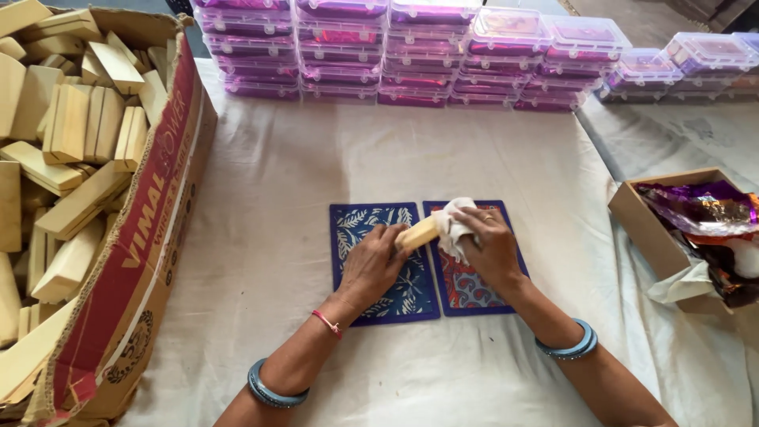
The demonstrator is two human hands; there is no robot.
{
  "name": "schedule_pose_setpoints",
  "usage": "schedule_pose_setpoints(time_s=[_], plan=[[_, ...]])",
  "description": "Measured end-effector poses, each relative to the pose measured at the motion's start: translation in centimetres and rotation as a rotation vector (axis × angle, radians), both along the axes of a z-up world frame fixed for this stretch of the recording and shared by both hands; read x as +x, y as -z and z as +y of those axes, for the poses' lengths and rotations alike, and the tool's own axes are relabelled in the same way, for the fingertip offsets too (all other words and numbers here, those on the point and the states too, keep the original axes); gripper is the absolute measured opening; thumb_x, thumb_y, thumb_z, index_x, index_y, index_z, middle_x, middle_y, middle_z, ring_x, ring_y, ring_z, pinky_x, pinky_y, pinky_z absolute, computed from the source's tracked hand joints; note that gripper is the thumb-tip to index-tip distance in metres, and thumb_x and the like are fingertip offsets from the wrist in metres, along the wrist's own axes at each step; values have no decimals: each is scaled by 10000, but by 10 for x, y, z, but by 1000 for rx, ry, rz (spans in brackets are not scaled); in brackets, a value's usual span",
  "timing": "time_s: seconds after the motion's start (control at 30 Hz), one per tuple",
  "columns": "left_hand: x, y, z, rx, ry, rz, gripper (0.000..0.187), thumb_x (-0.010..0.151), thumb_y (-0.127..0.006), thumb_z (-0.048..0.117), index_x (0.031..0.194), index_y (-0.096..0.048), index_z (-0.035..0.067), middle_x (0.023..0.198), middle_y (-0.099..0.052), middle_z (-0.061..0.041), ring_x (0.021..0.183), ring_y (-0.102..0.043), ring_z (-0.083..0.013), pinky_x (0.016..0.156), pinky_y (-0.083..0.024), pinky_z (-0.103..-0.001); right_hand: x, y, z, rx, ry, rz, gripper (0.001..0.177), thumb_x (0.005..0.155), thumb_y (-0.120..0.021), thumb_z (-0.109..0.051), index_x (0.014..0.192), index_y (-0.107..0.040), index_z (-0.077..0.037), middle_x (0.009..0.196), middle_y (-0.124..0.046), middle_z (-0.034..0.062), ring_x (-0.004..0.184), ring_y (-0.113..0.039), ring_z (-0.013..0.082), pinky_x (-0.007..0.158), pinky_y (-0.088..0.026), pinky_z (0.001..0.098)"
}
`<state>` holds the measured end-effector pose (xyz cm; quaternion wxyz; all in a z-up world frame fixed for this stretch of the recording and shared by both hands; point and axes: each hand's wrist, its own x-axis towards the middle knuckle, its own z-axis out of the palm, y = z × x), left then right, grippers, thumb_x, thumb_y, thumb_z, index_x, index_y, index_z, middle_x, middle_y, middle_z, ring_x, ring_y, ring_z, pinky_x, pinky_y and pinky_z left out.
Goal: The person sits at a table and wipes small wooden blocks with a white cloth. They pick up blocks from a cardboard box, clean them thoroughly, and place them on patterned mats on the table.
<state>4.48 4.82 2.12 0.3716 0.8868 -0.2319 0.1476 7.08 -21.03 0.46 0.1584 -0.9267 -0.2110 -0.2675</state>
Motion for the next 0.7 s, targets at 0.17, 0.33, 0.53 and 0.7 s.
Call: schedule_pose_setpoints(time_s=[0.17,0.33,0.53,0.7], plan=[[14,19,-1,-174,-84,192,349,1023,-592,336,1241,-648,70,1005,-694,-117,805,-715,-288,712,-573,-432,-9,-8,9,231,-54,7,433,857,-688,-57,1279,-734,-144,1283,-717,105,1161,-655,292,983,-557,399],[12,19,-1,-88,-115,215,364,1043,-556,388,1178,-682,74,975,-700,-114,820,-711,-287,710,-565,-436,-19,-18,23,59,-72,-21,445,833,-701,-55,1265,-737,-154,1319,-703,74,1139,-619,314,954,-545,412],[6,11,1,-11,8,121,443,868,-764,311,1186,-649,26,1002,-649,-127,833,-705,-306,720,-584,-433,-23,-20,28,7,-51,-22,427,845,-702,-63,1258,-738,-166,1337,-694,51,1129,-611,301,943,-543,396],[6,18,1,-28,0,93,400,837,-816,192,1176,-674,35,1023,-655,-124,891,-699,-333,763,-579,-443,-39,-24,47,-19,-148,-71,434,800,-711,-57,1210,-763,-188,1324,-693,28,1140,-609,287,899,-576,389]])
